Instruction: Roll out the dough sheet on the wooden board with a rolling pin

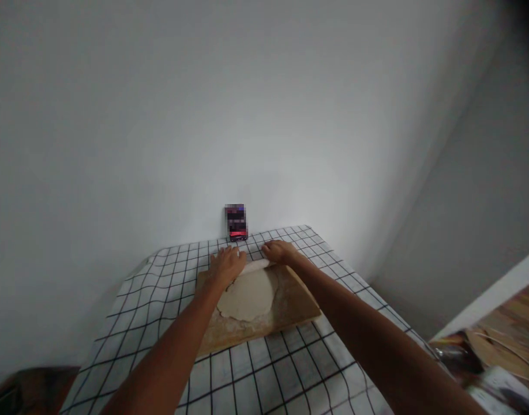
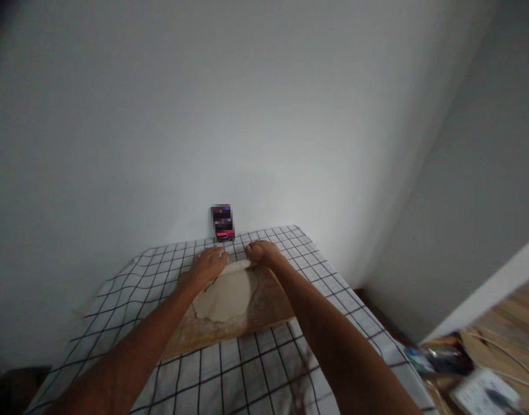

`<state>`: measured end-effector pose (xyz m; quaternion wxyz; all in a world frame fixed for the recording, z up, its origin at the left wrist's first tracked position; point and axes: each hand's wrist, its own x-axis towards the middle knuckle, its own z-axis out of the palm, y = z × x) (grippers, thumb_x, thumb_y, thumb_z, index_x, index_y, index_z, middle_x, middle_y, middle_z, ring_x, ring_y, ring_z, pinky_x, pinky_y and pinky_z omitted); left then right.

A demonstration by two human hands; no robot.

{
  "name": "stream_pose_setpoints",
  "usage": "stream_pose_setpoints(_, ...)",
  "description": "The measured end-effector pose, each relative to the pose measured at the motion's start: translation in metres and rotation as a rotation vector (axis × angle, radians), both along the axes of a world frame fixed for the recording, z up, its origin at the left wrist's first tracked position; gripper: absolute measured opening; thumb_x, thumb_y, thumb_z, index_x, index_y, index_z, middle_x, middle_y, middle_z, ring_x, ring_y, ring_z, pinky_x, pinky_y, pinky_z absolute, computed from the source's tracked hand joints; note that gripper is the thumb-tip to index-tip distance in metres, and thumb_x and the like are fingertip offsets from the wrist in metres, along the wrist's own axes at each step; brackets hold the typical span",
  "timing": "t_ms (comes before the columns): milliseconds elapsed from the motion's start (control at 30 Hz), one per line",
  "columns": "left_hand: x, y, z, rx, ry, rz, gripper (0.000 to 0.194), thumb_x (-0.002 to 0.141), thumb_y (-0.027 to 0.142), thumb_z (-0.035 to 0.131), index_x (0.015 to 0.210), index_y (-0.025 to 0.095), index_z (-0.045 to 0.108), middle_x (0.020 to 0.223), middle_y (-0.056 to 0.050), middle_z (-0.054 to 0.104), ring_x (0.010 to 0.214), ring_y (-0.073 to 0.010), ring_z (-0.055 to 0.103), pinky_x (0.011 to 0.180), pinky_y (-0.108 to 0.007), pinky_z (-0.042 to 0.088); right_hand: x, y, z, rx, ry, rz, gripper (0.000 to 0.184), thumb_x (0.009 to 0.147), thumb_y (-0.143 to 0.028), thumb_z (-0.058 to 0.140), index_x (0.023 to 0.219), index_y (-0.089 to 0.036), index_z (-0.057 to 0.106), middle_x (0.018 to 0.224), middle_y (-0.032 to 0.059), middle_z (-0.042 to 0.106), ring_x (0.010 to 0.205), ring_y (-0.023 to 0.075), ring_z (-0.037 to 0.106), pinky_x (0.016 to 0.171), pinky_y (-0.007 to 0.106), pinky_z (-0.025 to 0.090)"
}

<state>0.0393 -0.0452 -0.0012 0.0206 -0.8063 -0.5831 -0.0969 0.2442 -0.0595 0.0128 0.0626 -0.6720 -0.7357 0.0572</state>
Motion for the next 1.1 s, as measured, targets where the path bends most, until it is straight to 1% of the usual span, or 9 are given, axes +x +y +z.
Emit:
stream_pose_setpoints(167,0.001,-0.029,0.000,0.006,-0.047,0.019,0.049,0.102,0.040,0.038,0.142,0.024,0.061,0.157,-0.009,0.053,0.146,-0.0324,0.045,0.121,-0.062,0.031,-0.006,-0.057,-0.003,0.069,-0.023,-0.071,0.050,0.108,-0.036,0.026,0.117,-0.022,0.073,0.130,0.0102,0.071,0.119,0.0249,0.066,0.095,0.036,0.050)
stream_pose_setpoints(367,-0.009,-0.066,0.003,0.055,0.024,-0.122,0.048,0.102,0.030,0.037,0.142,0.027,0.062,0.153,-0.003,0.058,0.146,-0.0282,0.047,0.125,-0.062,0.022,-0.030,-0.138,-0.014,0.287,0.032,-0.155,0.047,0.110,-0.036,0.027,0.116,-0.017,0.070,0.126,0.0144,0.071,0.119,0.0246,0.065,0.099,0.035,0.049)
stream_pose_setpoints(433,-0.015,-0.075,0.004,0.042,0.003,-0.171,0.049,0.102,0.028,0.036,0.144,0.026,0.060,0.154,-0.001,0.056,0.146,-0.0254,0.047,0.126,-0.057,0.024,-0.041,-0.164,-0.017,0.301,0.054,-0.179,0.046,0.109,-0.036,0.029,0.126,-0.014,0.066,0.138,0.0173,0.065,0.126,0.0263,0.062,0.105,0.038,0.047)
stream_pose_setpoints(533,-0.026,-0.083,0.004,0.046,-0.046,-0.266,0.050,0.102,0.023,0.034,0.142,0.020,0.063,0.152,-0.002,0.059,0.144,-0.0191,0.049,0.128,-0.041,0.028,-0.065,-0.200,-0.023,0.296,0.082,-0.164,0.045,0.106,-0.027,0.033,0.139,-0.012,0.059,0.152,0.0200,0.054,0.138,0.0287,0.054,0.112,0.044,0.044)
stream_pose_setpoints(667,-0.038,-0.091,0.003,0.088,-0.116,-0.347,0.051,0.101,0.020,0.030,0.136,0.013,0.067,0.147,-0.005,0.063,0.141,-0.0142,0.050,0.127,-0.029,0.029,-0.110,-0.236,-0.032,0.320,0.085,-0.234,0.057,0.096,-0.017,0.045,0.152,-0.008,0.049,0.163,0.0230,0.036,0.151,0.0344,0.036,0.119,0.052,0.037)
stream_pose_setpoints(767,-0.040,-0.098,0.003,0.085,-0.103,-0.385,0.051,0.102,0.019,0.029,0.137,0.015,0.066,0.148,-0.002,0.063,0.146,-0.0142,0.046,0.129,-0.032,0.027,-0.138,-0.250,-0.035,0.355,0.135,-0.222,0.059,0.093,-0.017,0.048,0.152,-0.009,0.050,0.162,0.0227,0.037,0.150,0.0358,0.039,0.119,0.056,0.038)
stream_pose_setpoints(867,-0.038,-0.104,0.006,0.083,-0.059,-0.368,0.051,0.102,0.022,0.030,0.142,0.022,0.063,0.152,0.000,0.059,0.150,-0.0179,0.041,0.130,-0.044,0.026,-0.149,-0.254,-0.035,0.357,0.175,-0.217,0.056,0.099,-0.024,0.045,0.153,-0.011,0.049,0.162,0.0219,0.037,0.152,0.0376,0.032,0.119,0.067,0.030)
stream_pose_setpoints(967,-0.032,-0.106,0.008,0.085,-0.035,-0.318,0.050,0.103,0.025,0.033,0.146,0.028,0.058,0.155,0.000,0.056,0.151,-0.0225,0.041,0.130,-0.059,0.017,-0.138,-0.246,-0.033,0.350,0.203,-0.212,0.055,0.106,-0.033,0.036,0.155,-0.010,0.046,0.163,0.0213,0.035,0.154,0.0369,0.029,0.120,0.073,0.021)
stream_pose_setpoints(1100,-0.025,-0.100,0.004,0.110,-0.023,-0.334,0.049,0.103,0.026,0.034,0.146,0.027,0.059,0.154,-0.001,0.056,0.147,-0.0224,0.047,0.131,-0.059,0.010,-0.103,-0.220,-0.030,0.333,0.166,-0.224,0.058,0.108,-0.044,0.033,0.155,-0.013,0.047,0.163,0.0181,0.039,0.152,0.0377,0.032,0.121,0.073,0.014)
